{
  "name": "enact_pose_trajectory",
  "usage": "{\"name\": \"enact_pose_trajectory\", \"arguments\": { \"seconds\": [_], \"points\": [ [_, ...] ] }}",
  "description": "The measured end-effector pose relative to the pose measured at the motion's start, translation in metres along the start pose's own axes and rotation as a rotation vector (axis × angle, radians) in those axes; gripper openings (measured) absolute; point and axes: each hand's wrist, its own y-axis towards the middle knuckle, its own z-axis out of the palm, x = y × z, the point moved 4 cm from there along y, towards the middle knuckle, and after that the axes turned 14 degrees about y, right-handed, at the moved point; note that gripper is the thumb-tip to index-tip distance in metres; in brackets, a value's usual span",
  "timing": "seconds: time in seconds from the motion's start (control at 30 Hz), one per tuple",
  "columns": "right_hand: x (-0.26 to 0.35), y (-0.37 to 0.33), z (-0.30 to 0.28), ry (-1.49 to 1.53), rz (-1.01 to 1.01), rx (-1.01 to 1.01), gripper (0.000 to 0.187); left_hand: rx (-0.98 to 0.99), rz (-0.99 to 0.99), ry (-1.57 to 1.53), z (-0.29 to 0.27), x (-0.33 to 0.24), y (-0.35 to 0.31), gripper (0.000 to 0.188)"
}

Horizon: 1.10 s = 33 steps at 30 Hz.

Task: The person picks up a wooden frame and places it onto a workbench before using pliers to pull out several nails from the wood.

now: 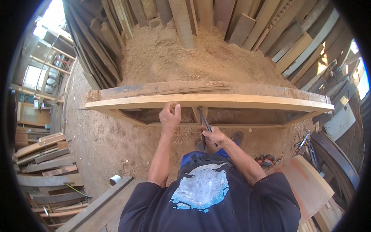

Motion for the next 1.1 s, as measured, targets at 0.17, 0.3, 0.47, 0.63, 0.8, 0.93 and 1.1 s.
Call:
{"name": "enact_pose_trajectory", "arguments": {
  "seconds": [0.17,0.3,0.47,0.63,0.8,0.93,1.1],
  "points": [
    [-0.014,0.008,0.034,0.043,-0.108,-0.097,0.029,-0.161,0.252,0.337,-0.012,0.011,0.066,0.015],
    [-0.023,0.014,0.039,0.138,-0.231,-0.014,0.02,-0.213,0.291,0.45,0.001,0.024,0.09,0.013],
    [-0.023,0.01,0.035,0.074,-0.171,-0.126,0.015,-0.182,0.223,0.456,0.015,0.036,0.096,0.013],
    [-0.027,0.011,0.04,0.138,-0.175,-0.127,0.014,-0.227,0.244,0.483,0.012,0.044,0.099,0.013],
    [-0.031,0.015,0.052,0.176,-0.229,-0.169,0.01,-0.217,0.225,0.518,0.014,0.042,0.1,0.011],
    [-0.037,0.023,0.062,0.375,-0.28,-0.272,0.013,-0.228,0.323,0.535,0.015,0.038,0.099,0.011],
    [-0.05,0.062,0.069,0.475,-0.357,-0.225,0.028,-0.017,0.701,0.531,0.013,0.029,0.111,0.022]
  ]
}}
